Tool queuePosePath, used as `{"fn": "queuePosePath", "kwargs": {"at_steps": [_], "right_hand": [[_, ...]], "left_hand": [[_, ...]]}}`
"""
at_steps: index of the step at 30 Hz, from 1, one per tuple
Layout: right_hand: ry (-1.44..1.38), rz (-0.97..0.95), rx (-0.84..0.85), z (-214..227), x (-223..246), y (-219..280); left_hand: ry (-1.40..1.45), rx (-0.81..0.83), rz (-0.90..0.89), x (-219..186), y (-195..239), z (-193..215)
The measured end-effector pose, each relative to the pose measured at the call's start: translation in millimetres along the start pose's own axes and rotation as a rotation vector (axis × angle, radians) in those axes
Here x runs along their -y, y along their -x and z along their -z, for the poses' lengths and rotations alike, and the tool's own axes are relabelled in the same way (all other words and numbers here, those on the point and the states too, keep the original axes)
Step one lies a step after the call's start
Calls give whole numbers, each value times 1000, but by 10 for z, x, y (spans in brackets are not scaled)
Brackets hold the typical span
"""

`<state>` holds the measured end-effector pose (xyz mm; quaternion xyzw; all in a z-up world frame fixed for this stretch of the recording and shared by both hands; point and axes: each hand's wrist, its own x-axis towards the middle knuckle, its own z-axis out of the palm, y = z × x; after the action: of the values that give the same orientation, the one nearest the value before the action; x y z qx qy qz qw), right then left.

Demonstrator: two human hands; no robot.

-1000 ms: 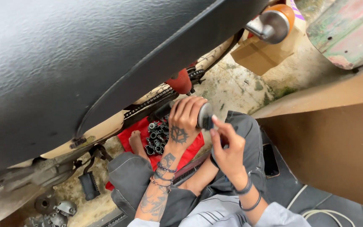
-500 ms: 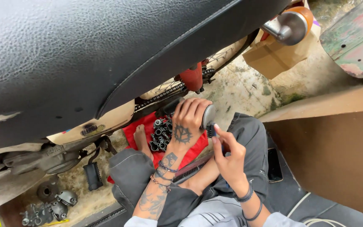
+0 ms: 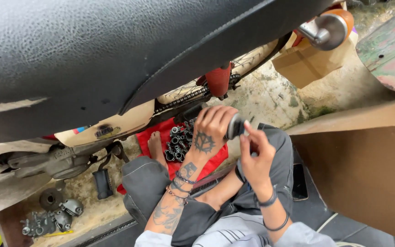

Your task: Cleaning carbon deposits from a motorcycle piston using a small scraping tool while sitting on the floor.

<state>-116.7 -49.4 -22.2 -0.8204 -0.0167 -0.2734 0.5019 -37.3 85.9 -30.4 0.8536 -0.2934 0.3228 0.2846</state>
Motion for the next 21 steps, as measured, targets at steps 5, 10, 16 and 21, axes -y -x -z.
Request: {"fn": "queuePosePath", "kwargs": {"at_steps": [5, 10, 16, 21], "right_hand": [[28, 18, -31, 23, -16, 8], [38, -25, 13, 2, 35, 209], [33, 70, -71, 100, -49, -98], [49, 45, -45, 40, 96, 172]], "left_hand": [[16, 27, -18, -58, 66, -53], [9, -2, 57, -103, -117, 134], [53, 59, -46, -214, 38, -153], [237, 80, 95, -139, 16, -167]]}}
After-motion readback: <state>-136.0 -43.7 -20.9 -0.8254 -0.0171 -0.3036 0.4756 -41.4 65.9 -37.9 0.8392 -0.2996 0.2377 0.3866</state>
